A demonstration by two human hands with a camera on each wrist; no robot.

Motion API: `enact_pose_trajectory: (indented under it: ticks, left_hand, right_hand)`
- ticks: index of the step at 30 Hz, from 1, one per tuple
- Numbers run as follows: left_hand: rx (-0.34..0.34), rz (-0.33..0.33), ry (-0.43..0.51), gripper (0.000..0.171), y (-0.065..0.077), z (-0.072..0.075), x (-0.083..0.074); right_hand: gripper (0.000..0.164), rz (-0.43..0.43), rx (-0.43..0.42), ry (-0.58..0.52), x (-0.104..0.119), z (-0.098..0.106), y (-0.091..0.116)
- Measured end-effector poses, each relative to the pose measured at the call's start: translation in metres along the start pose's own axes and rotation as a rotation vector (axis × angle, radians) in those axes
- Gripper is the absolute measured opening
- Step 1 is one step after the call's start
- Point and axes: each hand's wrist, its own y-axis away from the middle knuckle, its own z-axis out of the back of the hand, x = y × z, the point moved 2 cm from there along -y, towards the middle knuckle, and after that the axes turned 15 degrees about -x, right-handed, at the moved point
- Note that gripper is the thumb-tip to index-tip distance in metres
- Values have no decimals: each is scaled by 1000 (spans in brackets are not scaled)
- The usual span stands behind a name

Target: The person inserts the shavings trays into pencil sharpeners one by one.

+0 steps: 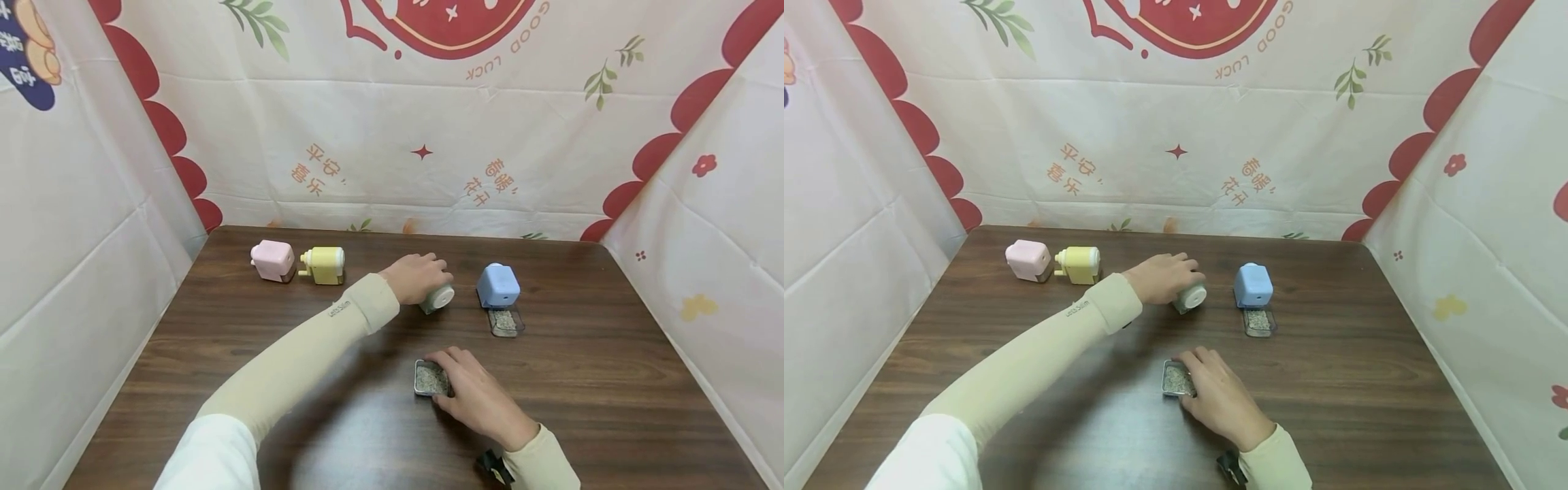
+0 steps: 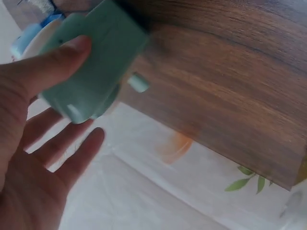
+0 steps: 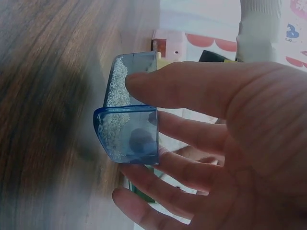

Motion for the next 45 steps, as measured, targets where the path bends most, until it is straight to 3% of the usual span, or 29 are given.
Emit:
enact_pose_trajectory:
  ticks: [9,15,26,34,40,45]
  left_hand:
    - [1,207,190,48,32,14,18]
    - [10,274,135,59,51,24,19]
    - [-36,231,15,53,81,50,-16]
    - [-52,234,-20,45,103,59,-33]
    - [-12,241,4,48,113,59,-42]
    - [20,250,10,48,118,50,-45]
  right_hand:
    - [56,-35,14,-3,-6,0,-1]
    - [56,-49,10,5,-9,3,-2]
    - [56,-44,-17,25,-17,3,-4]
    - [57,-60,-1,17,-18,3,-6]
    - [56,-39,-26,18,-21,2,-6]
    - [56,-23,-40,7,-23,1,-8]
